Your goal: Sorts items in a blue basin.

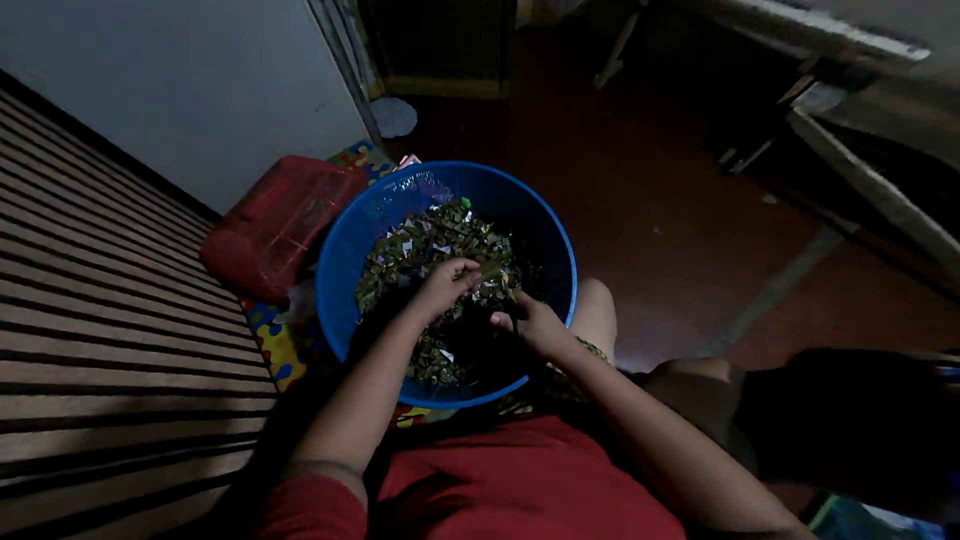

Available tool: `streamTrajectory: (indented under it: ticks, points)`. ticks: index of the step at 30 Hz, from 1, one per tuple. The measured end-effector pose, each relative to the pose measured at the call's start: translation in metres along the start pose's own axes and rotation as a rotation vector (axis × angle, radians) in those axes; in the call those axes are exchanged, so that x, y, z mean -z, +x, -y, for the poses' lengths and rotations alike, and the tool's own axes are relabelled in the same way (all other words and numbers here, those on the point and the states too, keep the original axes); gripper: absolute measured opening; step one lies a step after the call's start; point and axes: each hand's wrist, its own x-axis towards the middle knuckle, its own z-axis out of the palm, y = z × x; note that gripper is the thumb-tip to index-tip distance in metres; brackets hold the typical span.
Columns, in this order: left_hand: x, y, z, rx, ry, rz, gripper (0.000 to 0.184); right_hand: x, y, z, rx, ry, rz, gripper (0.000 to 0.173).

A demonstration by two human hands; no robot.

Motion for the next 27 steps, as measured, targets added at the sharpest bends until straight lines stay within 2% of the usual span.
streamTrajectory:
  ticks: [4, 10, 18, 22, 27]
  points:
    - [-0.0007, 0.0004, 0.001, 0.001, -0.048, -0.013, 0.026, 0.0003, 0.0016, -0.0026, 0.014, -0.009, 0.017, 0.076]
    - [-0.0044, 0.0, 0.0048, -0.073, -0.013, -0.012, 0.019, -0.0012, 0.0021, -0.0021, 0.011, -0.062, 0.045, 0.084]
    - [-0.0092, -0.0025, 0.0006, -0.058, 0.034, 0.027, 0.013, -0.003, 0.0016, -0.0031, 0.035, -0.072, 0.02, 0.072]
    - [-0.0081, -0.0022, 0.0001, -0.016, -0.001, 0.017, 0.014, -0.0028, -0.001, 0.0003, 0.033, -0.106, -0.018, 0.06]
    - [-0.0076, -0.0024, 0.0007, -0.005, -0.045, -0.003, 0.014, -0.003, -0.0021, 0.0031, 0.043, -0.13, -0.026, 0.055]
